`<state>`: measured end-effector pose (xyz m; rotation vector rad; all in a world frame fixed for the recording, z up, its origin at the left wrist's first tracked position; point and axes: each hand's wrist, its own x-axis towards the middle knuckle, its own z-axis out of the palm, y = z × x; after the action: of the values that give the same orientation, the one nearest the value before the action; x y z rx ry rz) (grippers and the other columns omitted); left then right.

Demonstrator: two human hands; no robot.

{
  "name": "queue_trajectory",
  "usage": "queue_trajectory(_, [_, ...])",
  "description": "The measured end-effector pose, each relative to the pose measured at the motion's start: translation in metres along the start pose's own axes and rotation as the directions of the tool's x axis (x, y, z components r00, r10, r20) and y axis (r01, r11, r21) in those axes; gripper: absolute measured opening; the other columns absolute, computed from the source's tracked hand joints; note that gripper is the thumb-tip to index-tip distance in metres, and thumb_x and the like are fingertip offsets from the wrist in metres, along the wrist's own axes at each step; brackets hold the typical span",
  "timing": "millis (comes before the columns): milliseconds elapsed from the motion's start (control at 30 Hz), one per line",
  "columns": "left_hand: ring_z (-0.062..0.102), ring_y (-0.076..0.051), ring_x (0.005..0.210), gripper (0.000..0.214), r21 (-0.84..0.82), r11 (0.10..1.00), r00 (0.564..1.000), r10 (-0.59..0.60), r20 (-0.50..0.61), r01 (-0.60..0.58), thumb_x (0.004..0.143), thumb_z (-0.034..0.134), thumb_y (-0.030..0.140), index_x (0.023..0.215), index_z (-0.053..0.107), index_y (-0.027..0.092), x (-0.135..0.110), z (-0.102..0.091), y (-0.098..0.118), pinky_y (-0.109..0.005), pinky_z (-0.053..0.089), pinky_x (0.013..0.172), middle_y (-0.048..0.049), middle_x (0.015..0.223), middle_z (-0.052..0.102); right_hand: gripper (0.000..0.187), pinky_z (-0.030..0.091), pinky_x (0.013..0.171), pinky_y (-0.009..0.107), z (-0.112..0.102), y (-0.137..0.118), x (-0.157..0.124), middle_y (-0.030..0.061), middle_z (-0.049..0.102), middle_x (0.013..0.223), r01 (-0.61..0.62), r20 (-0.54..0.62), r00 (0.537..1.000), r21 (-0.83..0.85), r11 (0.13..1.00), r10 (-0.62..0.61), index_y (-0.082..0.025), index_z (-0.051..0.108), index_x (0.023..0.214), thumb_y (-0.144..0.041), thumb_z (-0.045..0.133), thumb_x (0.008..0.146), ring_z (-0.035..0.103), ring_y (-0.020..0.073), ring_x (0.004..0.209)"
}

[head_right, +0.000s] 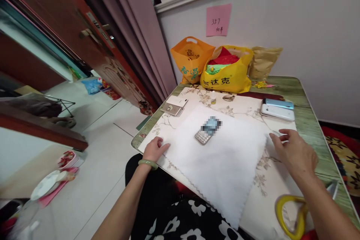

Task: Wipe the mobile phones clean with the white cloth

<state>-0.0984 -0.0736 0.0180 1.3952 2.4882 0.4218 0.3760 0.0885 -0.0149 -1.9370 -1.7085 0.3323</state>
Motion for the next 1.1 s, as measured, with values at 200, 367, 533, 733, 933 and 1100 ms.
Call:
queue_trajectory(200, [0.056, -0.016, 0.072, 0.008, -0.030, 0.999, 1.000, -0.014, 0.002, 0.014, 0.073, 0.062, 0.024, 0.075, 0.056, 0.021, 0.006, -0.020, 0.037, -0.027, 0.042, 0.068, 0.0003, 0.077, 0.058, 0.035, 0.039, 0.056, 0.029, 0.006, -0.092, -0.026, 0.0007, 0.069, 0.075, 0.190, 0.172, 0.962, 0.137, 0.972, -0.213, -0.027, 0.067, 0.091, -0.058, 0.054, 0.081, 0.062, 0.0182, 0.062])
queue_trajectory(367, [0.058, -0.017, 0.077, 0.013, -0.263, 0.891, 0.928, 0.364, -0.076, -0.371, 0.079, 0.057, 0.023, 0.092, 0.059, 0.021, -0.020, -0.003, 0.090, -0.030, 0.048, 0.072, -0.0038, 0.093, 0.061, 0.033, 0.037, 0.053, 0.026, 0.010, -0.127, -0.024, -0.0013, 0.068, 0.072, 0.230, 0.272, 0.923, 0.181, 0.956, -0.273, -0.028, 0.068, 0.084, -0.057, 0.052, 0.084, 0.061, 0.0162, 0.059])
queue_trajectory(533, [0.063, -0.018, 0.081, 0.018, -0.417, 0.808, 0.894, 0.447, -0.024, -0.415, 0.089, 0.051, 0.029, 0.098, 0.063, 0.020, -0.025, 0.019, 0.099, -0.033, 0.052, 0.075, -0.0069, 0.095, 0.066, 0.034, 0.037, 0.054, 0.027, -0.006, -0.110, 0.007, -0.0010, 0.068, 0.070, 0.203, 0.270, 0.935, 0.121, 0.972, -0.229, -0.028, 0.068, 0.085, -0.059, 0.053, 0.083, 0.058, 0.0165, 0.056])
queue_trajectory(733, [0.063, -0.020, 0.099, 0.024, -0.253, 0.846, 0.863, 0.380, -0.332, -0.470, 0.094, 0.045, 0.028, 0.110, 0.060, 0.019, -0.007, 0.016, 0.084, -0.035, 0.052, 0.086, -0.0099, 0.108, 0.065, 0.039, 0.035, 0.053, 0.030, -0.008, -0.056, 0.027, 0.0012, 0.067, 0.065, 0.055, 0.340, 0.940, -0.111, 0.992, -0.014, -0.027, 0.066, 0.081, -0.063, 0.051, 0.080, 0.060, 0.0219, 0.060])
queue_trajectory(933, [0.025, -0.031, 0.143, 0.075, 0.192, 0.800, 0.808, 0.587, -0.058, -0.568, 0.090, 0.048, 0.047, 0.151, 0.019, 0.014, -0.014, 0.065, 0.079, -0.056, 0.025, 0.113, -0.0180, 0.154, 0.031, 0.043, 0.037, 0.058, 0.033, 0.004, -0.013, 0.021, 0.0042, 0.070, 0.073, -0.085, 0.337, 0.930, -0.186, 0.979, 0.145, -0.025, 0.064, 0.083, -0.065, 0.049, 0.079, 0.063, 0.0255, 0.067])
queue_trajectory(1100, [0.026, -0.032, 0.142, 0.069, 0.225, 0.806, 0.826, 0.564, -0.009, -0.548, 0.094, 0.040, 0.047, 0.152, 0.016, 0.017, -0.008, 0.065, 0.078, -0.061, 0.015, 0.112, -0.0177, 0.154, 0.031, 0.050, 0.040, 0.061, 0.034, 0.012, -0.017, 0.016, 0.0050, 0.070, 0.070, -0.142, 0.302, 0.936, -0.145, 0.979, 0.180, -0.023, 0.063, 0.086, -0.069, 0.045, 0.080, 0.064, 0.0246, 0.067])
